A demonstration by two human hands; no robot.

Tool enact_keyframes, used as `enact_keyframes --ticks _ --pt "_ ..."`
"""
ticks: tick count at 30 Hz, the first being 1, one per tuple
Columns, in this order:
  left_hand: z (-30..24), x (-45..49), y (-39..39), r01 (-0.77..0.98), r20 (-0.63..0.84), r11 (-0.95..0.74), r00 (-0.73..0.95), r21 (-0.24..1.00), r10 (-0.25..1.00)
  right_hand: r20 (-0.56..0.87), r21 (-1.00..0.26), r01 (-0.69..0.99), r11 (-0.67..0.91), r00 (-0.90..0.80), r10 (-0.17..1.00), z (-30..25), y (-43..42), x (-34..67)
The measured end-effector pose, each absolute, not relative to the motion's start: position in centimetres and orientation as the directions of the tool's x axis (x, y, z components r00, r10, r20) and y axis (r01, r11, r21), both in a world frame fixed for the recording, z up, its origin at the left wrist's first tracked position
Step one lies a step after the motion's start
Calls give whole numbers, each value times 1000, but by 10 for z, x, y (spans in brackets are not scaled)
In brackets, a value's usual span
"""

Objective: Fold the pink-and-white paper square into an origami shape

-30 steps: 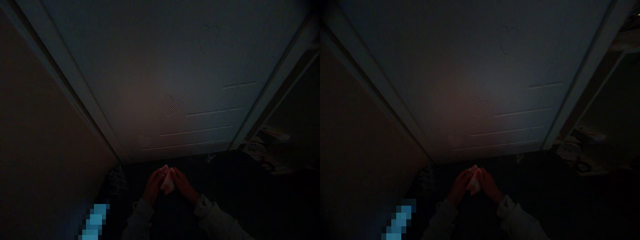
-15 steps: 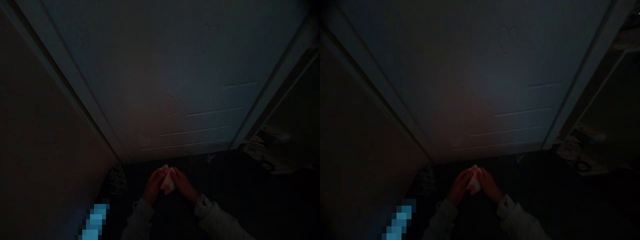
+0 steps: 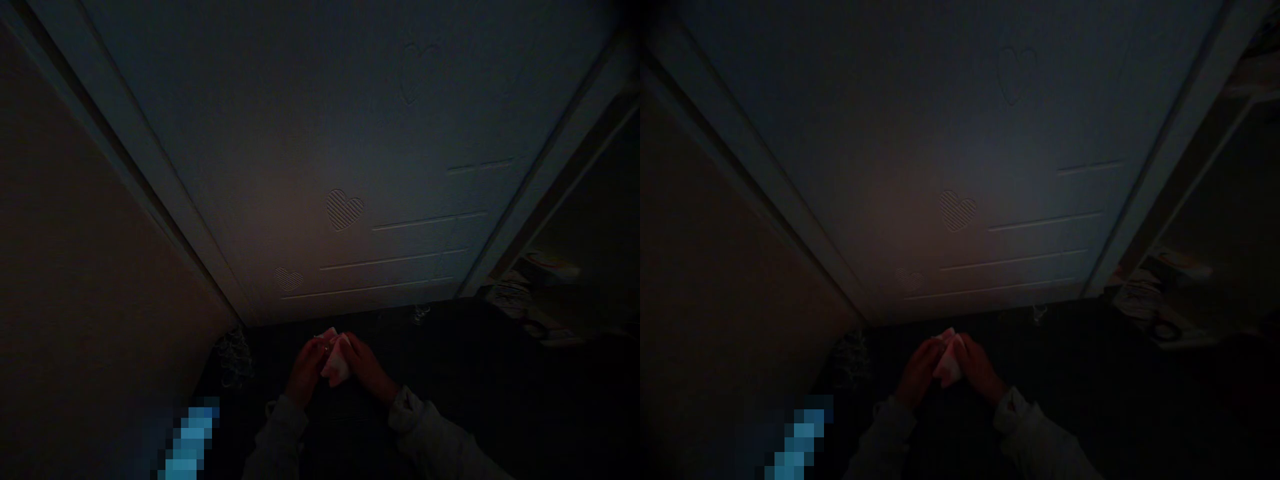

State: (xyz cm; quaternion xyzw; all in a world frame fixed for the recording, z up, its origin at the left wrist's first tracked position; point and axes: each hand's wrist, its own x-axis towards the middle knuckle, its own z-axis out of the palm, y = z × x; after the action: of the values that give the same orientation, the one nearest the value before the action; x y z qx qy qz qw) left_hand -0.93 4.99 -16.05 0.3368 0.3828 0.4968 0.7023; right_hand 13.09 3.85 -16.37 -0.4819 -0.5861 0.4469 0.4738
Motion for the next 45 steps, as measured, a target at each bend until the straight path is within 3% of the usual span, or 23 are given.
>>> enact_keyframes --ticks 45 --pt "-159 -9 48 -407 -190 274 235 872 953 136 -967 205 153 -95 986 -160 38 130"
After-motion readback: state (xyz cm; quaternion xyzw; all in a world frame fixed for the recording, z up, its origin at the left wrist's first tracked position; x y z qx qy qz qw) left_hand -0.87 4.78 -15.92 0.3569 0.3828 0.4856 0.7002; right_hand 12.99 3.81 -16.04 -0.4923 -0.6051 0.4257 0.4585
